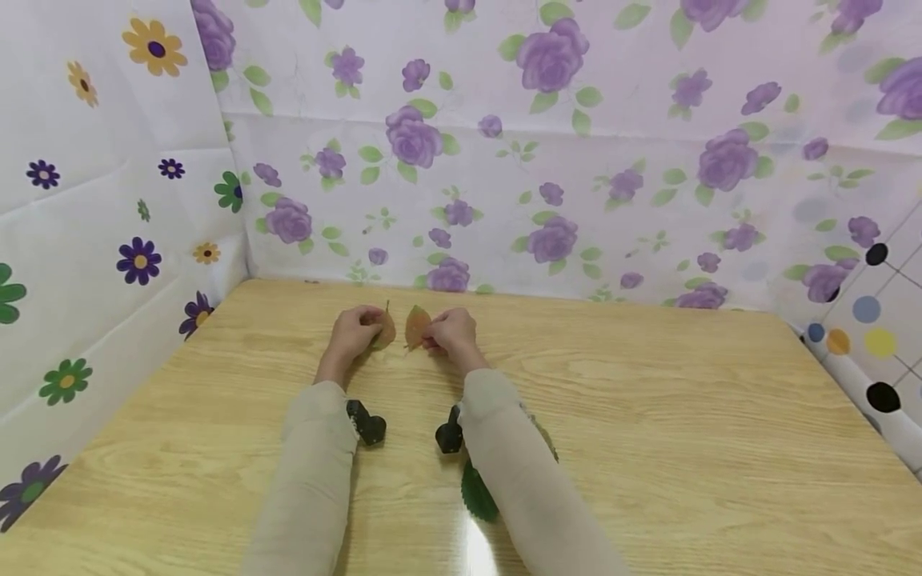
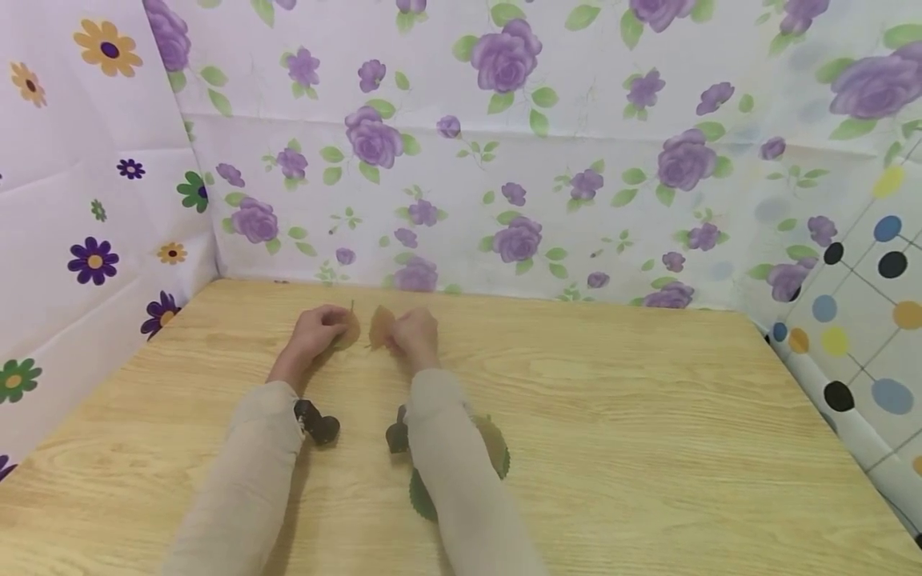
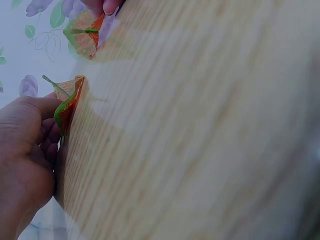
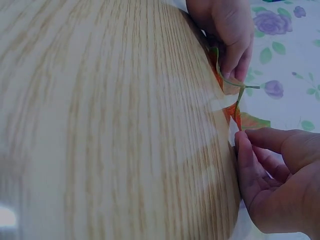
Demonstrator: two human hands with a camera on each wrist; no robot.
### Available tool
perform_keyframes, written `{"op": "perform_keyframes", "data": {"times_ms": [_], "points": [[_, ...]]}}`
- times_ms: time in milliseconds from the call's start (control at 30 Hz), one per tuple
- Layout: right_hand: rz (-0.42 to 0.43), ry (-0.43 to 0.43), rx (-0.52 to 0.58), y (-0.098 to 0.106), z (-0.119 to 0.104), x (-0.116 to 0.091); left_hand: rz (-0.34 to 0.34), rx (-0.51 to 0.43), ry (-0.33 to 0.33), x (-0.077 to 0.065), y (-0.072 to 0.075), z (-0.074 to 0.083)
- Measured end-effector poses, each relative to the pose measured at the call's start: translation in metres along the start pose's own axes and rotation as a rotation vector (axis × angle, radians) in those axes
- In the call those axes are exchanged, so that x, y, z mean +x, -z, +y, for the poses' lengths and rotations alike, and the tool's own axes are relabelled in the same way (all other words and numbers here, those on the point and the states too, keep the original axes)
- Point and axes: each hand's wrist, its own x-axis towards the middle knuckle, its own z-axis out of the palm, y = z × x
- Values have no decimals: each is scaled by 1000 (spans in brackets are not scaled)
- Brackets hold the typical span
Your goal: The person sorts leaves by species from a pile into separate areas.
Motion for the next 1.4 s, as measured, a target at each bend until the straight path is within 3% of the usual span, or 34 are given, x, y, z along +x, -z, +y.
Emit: {"op": "perform_keyframes", "data": {"times_ms": [567,833,1067,1233,1400], "points": [[24,17,-45,0,-1,-1,-4,0,-17,1,-3,-3],[-22,13,-21,5,-4,-4,7,-1,0,3,-3,-2],[-19,58,-188,15,-22,-3,3,0,-1,3,-3,-1],[-167,108,-153,29,-44,-8,-2,-4,6,2,-4,0],[-301,238,-241,44,-69,-11,8,-32,11,1,-4,1]]}}
